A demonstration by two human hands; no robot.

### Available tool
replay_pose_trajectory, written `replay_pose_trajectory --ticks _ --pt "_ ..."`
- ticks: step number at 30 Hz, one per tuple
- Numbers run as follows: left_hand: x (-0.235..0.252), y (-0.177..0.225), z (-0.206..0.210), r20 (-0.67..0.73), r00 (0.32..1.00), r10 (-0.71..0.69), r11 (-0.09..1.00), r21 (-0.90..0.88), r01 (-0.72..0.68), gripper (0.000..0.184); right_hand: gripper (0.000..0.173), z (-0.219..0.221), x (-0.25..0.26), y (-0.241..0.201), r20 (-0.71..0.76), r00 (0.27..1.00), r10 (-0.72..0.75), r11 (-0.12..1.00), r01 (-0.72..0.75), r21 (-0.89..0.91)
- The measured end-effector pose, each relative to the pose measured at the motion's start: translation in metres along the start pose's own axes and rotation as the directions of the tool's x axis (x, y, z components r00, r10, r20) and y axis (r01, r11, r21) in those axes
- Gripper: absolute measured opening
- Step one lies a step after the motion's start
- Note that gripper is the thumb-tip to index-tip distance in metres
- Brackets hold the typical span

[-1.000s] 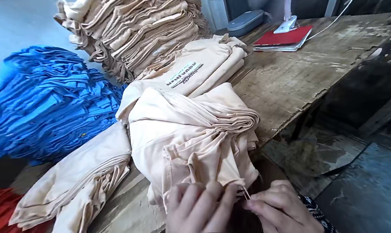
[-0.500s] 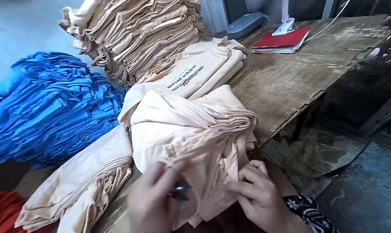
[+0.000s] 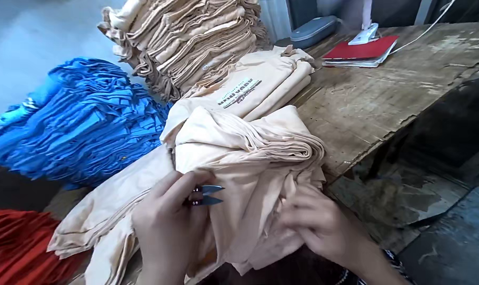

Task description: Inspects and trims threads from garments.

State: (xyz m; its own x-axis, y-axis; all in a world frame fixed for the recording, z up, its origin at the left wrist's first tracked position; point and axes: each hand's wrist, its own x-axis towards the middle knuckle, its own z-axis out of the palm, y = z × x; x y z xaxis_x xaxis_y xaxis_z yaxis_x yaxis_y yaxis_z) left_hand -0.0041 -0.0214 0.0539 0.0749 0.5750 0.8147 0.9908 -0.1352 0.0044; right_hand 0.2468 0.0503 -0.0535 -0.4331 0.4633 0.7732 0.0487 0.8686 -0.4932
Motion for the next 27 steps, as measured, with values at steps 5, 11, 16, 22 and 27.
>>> replay_pose_trajectory --ticks 5,11,16,22,27 --pt "-0.028 -0.01 0.028 0.082 0.993 -0.087 0.993 -0.074 0.093 0.017 0.034 -0.076 -0.026 -0.022 0.433 0.895 0.112 0.987 -0.051 -0.151" --pt "-0.018 0.04 0.018 0.123 0.957 -0.263 0.95 0.208 0.234 0.024 0.03 0.029 -0.005 -0.046 -0.125 0.983 0.135 0.861 -0.179 -0.476" --pt "-0.031 0.026 0.032 0.01 0.984 -0.18 0.975 0.131 0.177 0.022 0.014 0.051 -0.03 -0.013 -0.377 0.926 0.022 0.926 -0.162 -0.342" --pt "-0.043 0.02 0.042 0.013 0.966 -0.257 0.964 0.078 0.255 0.024 0.015 0.039 -0.065 -0.021 -0.389 0.916 0.096 0.927 -0.225 -0.301" --pt "-0.03 0.054 0.04 -0.037 0.971 -0.237 0.952 0.193 0.239 0.023 0.024 0.07 -0.022 -0.024 -0.345 0.935 0.079 0.808 -0.262 -0.527"
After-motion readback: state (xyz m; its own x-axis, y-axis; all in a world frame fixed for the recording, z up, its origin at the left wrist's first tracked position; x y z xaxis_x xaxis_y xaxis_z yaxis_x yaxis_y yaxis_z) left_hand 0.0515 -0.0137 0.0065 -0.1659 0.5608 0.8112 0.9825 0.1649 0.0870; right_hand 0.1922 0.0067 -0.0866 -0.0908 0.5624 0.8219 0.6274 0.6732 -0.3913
